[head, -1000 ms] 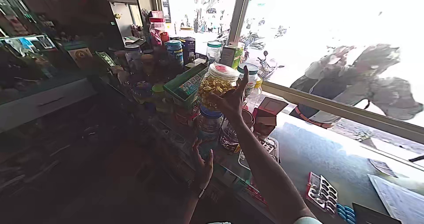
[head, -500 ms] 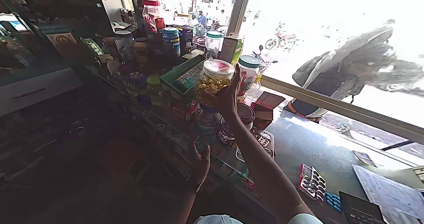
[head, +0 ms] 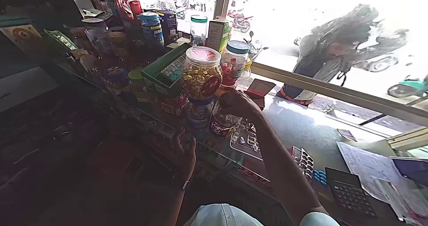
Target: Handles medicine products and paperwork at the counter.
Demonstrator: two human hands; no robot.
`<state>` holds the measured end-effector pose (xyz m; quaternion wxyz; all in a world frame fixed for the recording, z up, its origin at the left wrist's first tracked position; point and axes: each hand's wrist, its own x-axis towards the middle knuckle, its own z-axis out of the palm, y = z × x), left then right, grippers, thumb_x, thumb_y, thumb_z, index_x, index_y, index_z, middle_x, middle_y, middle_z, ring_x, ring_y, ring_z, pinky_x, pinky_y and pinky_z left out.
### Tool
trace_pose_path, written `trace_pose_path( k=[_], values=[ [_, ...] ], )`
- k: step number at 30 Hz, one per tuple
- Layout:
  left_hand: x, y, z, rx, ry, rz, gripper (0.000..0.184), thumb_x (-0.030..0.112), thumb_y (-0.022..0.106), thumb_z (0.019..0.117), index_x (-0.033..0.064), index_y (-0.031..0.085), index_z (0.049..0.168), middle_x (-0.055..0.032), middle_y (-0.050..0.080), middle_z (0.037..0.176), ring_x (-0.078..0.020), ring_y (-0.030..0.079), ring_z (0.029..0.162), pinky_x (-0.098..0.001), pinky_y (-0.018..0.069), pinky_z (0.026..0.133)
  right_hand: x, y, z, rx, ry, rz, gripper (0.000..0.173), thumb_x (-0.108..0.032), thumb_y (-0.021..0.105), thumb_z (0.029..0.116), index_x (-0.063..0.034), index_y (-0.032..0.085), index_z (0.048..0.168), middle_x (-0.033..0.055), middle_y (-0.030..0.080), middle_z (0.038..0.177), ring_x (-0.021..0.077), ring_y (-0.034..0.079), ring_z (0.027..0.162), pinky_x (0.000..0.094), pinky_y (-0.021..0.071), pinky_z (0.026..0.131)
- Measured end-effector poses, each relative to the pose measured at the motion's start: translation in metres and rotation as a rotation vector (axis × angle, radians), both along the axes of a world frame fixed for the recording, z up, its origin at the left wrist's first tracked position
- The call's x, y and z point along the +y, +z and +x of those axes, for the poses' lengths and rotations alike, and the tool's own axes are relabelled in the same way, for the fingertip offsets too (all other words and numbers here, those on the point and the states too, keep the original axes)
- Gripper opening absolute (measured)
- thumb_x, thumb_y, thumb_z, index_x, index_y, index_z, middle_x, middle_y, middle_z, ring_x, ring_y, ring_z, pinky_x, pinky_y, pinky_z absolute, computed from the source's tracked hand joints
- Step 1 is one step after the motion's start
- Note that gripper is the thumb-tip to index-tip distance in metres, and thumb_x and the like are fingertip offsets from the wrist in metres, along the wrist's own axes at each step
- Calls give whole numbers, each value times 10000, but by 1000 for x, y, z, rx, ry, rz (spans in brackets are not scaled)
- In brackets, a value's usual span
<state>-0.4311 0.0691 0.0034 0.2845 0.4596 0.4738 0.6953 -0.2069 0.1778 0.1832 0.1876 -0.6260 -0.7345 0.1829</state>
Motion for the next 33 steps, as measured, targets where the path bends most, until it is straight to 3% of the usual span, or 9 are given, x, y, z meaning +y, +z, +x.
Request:
trace_pose_path(
  k=[6,8,11,13,16,20,26,29,33],
  values=[
    [-35,-21,30,-390,-270,-260,448,55,616,957,-3,494,1384,-142,627,1303,-200,666,1121,-337,589,921,-84,19,7,92,-150,179,1130,-495,913,593,-263,367,1554,130,558,1390,345,543,1259,591,468,1002],
    [-51,-34,32,-615,-476,-281,481,285,491,1064,99,400,1498,-147,585,1417,-308,667,1156,-464,598,881,-143,22,21,174,-139,339,1131,-570,865,590,-222,379,1551,75,577,1384,247,556,1251,528,471,1010],
    [-78,-22,29,-747,-788,-262,945,827,543,821,293,322,1569,-118,553,1455,-348,602,1260,-608,544,942,-203,4,44,539,-21,342,1066,-453,907,651,-106,411,1528,75,558,1417,113,551,1271,324,508,1062],
    [-108,25,33,-851,-783,-279,697,651,685,843,156,640,1332,-62,723,1209,-202,695,1116,-444,575,958,-220,-28,53,790,121,245,983,-323,913,684,-23,447,1495,146,539,1436,184,530,1306,361,475,1100],
    [-129,87,44,-826,-595,-561,325,474,787,809,183,767,952,44,761,858,-31,721,798,-228,598,785,-224,-73,78,828,342,195,917,-381,911,710,-9,515,1448,197,526,1452,259,512,1345,413,461,1121],
    [-120,-41,9,-664,-997,-240,722,420,697,937,205,410,1564,-51,628,1392,-146,642,1209,-359,541,1021,-199,-115,141,836,501,126,907,-348,941,682,18,547,1411,187,553,1447,251,568,1296,416,502,1094],
    [-111,52,53,-722,-403,-782,244,346,694,893,121,785,911,-43,769,881,-134,746,873,-354,606,883,-208,-85,171,771,714,193,639,-396,878,742,-291,647,1327,111,526,1441,246,456,1381,413,412,1152],
    [-115,-5,19,-762,-823,-319,322,444,596,970,186,744,1094,15,758,1045,-95,719,996,-334,593,905,-184,-99,225,368,305,184,749,-418,914,610,-297,682,1312,72,569,1415,257,539,1286,455,515,998],
    [-108,16,23,-728,-647,-199,490,595,717,830,187,749,1099,-8,771,1028,-96,733,972,-319,611,856,-135,-162,254,-33,-2,-113,860,-351,949,685,-275,577,1456,171,460,1537,449,413,1406,710,405,1035]
  ],
)
